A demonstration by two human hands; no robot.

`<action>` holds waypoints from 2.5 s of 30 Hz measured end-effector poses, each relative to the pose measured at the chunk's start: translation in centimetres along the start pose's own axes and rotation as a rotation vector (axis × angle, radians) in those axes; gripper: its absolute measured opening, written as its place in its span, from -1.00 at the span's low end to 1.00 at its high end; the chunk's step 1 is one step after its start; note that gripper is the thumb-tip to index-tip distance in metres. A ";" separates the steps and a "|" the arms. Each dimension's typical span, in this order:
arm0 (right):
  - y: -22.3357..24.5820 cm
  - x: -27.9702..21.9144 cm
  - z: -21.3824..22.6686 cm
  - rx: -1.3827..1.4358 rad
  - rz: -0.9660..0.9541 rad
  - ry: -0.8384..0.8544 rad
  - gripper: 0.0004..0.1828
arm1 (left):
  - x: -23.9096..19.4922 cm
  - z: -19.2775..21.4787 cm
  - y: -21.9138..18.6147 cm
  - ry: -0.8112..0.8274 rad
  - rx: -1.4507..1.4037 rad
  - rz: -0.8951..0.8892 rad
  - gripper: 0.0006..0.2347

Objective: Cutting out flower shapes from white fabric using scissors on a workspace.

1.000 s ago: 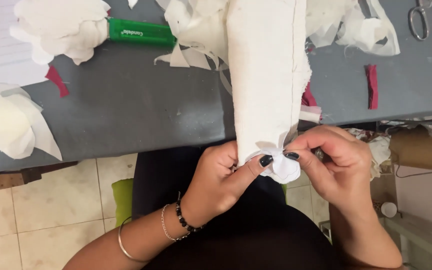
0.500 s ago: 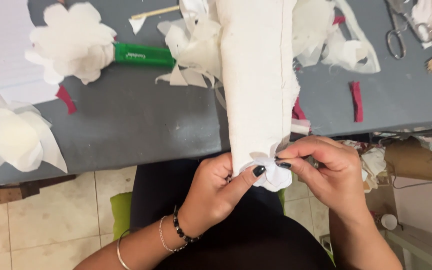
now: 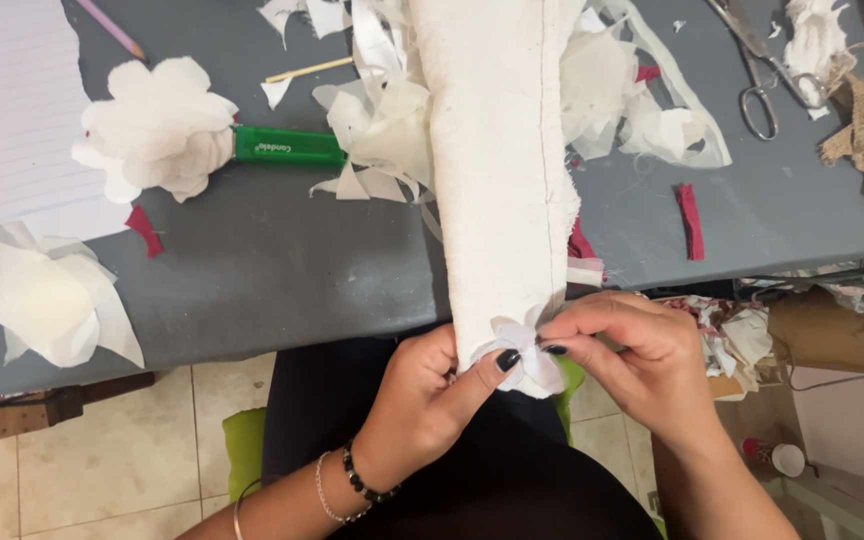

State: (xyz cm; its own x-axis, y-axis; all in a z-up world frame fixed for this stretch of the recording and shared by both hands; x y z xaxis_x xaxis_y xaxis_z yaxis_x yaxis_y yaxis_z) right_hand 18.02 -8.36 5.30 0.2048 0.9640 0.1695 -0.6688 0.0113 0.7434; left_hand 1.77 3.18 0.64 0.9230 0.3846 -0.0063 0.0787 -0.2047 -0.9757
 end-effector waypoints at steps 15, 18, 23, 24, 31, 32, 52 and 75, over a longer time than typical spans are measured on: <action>-6.0 -4.0 -4.8 0.141 -0.289 0.205 -0.02 | 0.7 -0.7 0.9 -0.166 0.053 0.177 -0.75; -5.9 -4.3 -5.4 0.599 -0.300 0.094 -0.42 | 0.6 -0.7 1.0 -0.187 0.070 0.132 -0.79; -3.3 -4.1 -4.4 0.447 -0.422 -0.158 -0.79 | 0.3 -0.5 2.2 -0.278 0.067 0.230 -0.82; -3.2 -4.1 -3.8 0.434 -0.412 -0.176 -0.79 | 0.5 -0.6 2.2 -0.263 0.070 0.211 -0.82; -2.9 -2.3 7.2 -0.194 -0.154 -0.248 -0.83 | 0.7 -1.5 2.0 -0.246 -0.164 0.255 -0.77; -2.9 -1.4 9.9 -0.512 -0.142 -0.323 -0.81 | 0.7 -1.7 1.8 -0.236 -0.221 0.313 -0.75; -12.9 12.1 21.8 -1.229 -1.008 0.436 -0.54 | 1.0 -2.2 2.8 -0.102 -0.204 0.244 -0.74; -5.6 -9.3 9.5 -0.104 -0.061 0.216 -0.22 | 1.4 -3.5 3.4 -0.060 -0.208 0.151 -0.69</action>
State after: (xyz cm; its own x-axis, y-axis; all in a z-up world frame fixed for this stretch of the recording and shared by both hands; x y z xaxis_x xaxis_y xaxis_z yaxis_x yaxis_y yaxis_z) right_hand 26.64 -19.93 5.65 0.0963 0.9951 -0.0242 -0.7321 0.0873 0.6756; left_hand 4.62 -0.14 -1.94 0.9066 0.3874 -0.1674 0.0233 -0.4420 -0.8967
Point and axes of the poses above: each hand's wrist, its own x-axis towards the middle knuckle, its own z-axis out of the back of the hand, y = z × x, the point moved 3 cm from there along x, towards the middle knuckle, and after that the axes turned 10 degrees about y, right-handed, at the moved point
